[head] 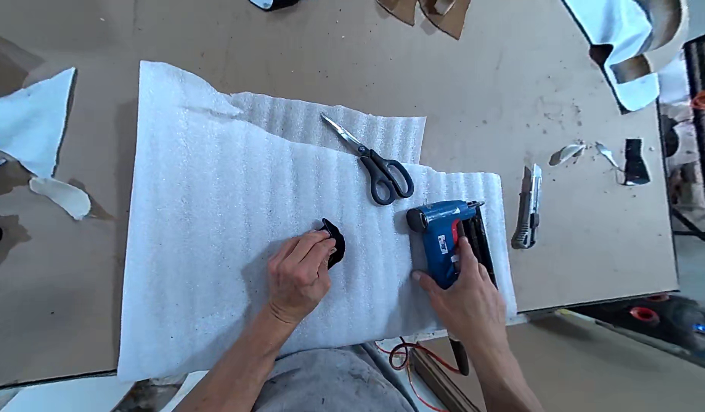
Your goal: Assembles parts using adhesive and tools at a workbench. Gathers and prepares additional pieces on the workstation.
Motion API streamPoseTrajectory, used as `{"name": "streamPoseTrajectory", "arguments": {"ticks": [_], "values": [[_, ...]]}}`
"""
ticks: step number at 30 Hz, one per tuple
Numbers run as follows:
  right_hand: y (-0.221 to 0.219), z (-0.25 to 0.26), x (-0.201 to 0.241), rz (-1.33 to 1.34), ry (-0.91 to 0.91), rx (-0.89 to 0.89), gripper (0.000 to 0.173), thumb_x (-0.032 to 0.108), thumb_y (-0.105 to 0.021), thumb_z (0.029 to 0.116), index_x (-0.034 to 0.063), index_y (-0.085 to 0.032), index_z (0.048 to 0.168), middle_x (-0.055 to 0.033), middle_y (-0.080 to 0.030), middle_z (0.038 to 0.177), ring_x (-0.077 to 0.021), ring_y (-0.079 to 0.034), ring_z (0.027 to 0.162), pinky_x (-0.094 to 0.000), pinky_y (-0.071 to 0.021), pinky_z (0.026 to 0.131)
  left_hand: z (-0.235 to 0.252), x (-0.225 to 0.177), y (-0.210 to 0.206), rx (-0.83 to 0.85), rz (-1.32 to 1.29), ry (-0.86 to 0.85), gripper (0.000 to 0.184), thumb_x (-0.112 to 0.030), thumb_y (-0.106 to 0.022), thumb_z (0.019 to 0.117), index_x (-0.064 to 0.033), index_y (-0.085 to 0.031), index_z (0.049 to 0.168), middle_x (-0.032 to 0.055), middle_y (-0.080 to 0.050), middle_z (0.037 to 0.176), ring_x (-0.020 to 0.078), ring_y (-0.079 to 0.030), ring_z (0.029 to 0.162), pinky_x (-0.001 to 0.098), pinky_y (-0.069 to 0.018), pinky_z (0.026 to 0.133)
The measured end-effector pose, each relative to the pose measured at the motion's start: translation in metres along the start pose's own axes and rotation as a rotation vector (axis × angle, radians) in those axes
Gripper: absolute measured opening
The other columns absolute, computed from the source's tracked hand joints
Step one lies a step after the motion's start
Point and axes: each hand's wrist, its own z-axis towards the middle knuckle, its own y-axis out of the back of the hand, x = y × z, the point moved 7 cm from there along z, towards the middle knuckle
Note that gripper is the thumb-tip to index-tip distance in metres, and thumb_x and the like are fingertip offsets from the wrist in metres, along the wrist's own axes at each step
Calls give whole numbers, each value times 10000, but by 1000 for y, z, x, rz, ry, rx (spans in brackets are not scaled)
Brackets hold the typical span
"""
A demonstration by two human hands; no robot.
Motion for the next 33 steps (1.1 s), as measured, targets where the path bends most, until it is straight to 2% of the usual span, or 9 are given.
{"name": "streamPoseTrajectory", "arguments": {"ticks": [4, 6, 8, 11, 13, 16, 23, 27, 33], "values": [[22, 10, -3, 32, -79, 122, 806, 106, -776, 830, 53, -414, 1549, -276, -685, 1099, -493, -665, 970, -728, -490, 792, 0, 2, 0, 20, -15, 20, 204, -164, -606, 973, -137, -808, 959, 17, -755, 1165, 150, -715, 985, 297, -578, 789], [47, 6, -4, 67, -42, 112, 562, 202, -668, 828, 39, -590, 1361, -210, -683, 919, -405, -662, 799, -651, -493, 653, 2, 4, 0, 28, -54, 55, 193, -178, -618, 974, -135, -806, 956, 32, -736, 1220, 150, -716, 1038, 304, -593, 827], [67, 2, 10, 102, 84, 135, 437, 434, -633, 819, 57, -685, 1034, -50, -661, 745, -186, -650, 630, -462, -528, 543, 4, 8, -2, 44, -85, 107, 187, -190, -624, 972, -140, -804, 957, 39, -725, 1252, 157, -711, 1074, 316, -596, 858], [72, -10, 56, 147, 355, 246, 406, 480, -700, 846, 90, -718, 955, 10, -707, 771, -44, -675, 686, -330, -575, 602, 4, 11, -4, 75, -89, 121, 206, -218, -613, 977, -136, -801, 969, 29, -755, 1168, 164, -713, 1015, 319, -586, 840], [63, -10, 79, 110, 487, 260, 312, 496, -682, 818, 194, -714, 887, 87, -671, 702, 20, -638, 636, -274, -535, 535, 4, 9, -3, 80, -89, 112, 190, -208, -627, 972, -120, -796, 969, 35, -760, 1148, 171, -715, 975, 320, -585, 814], [51, -5, 96, 90, 571, 283, 249, 496, -655, 810, 259, -715, 860, 138, -625, 642, 56, -593, 579, -241, -481, 478, 3, 8, -4, 73, -67, 93, 186, -198, -619, 963, -123, -789, 970, 36, -758, 1144, 173, -708, 952, 314, -576, 789], [44, -8, 103, 84, 595, 326, 277, 472, -656, 815, 234, -745, 926, 107, -659, 670, 44, -615, 603, -233, -500, 506, 4, 6, -4, 81, -54, 76, 191, -180, -606, 972, -119, -787, 973, 46, -758, 1132, 174, -710, 965, 305, -574, 811], [37, -14, 97, 98, 546, 299, 244, 455, -651, 792, 236, -733, 863, 121, -631, 636, 39, -597, 567, -241, -484, 478, 3, 6, -5, 78, -63, 73, 187, -165, -606, 975, -105, -784, 979, 55, -760, 1111, 181, -718, 973, 313, -587, 817], [69, -34, 54, 199, 374, 284, 322, 379, -720, 817, 93, -726, 964, 13, -725, 783, -12, -688, 707, -277, -582, 627, 4, 9, -3, 79, -17, 66, 268, -201, -540, 1006, -118, -795, 1001, 28, -762, 1147, 169, -713, 971, 318, -575, 803]]}}
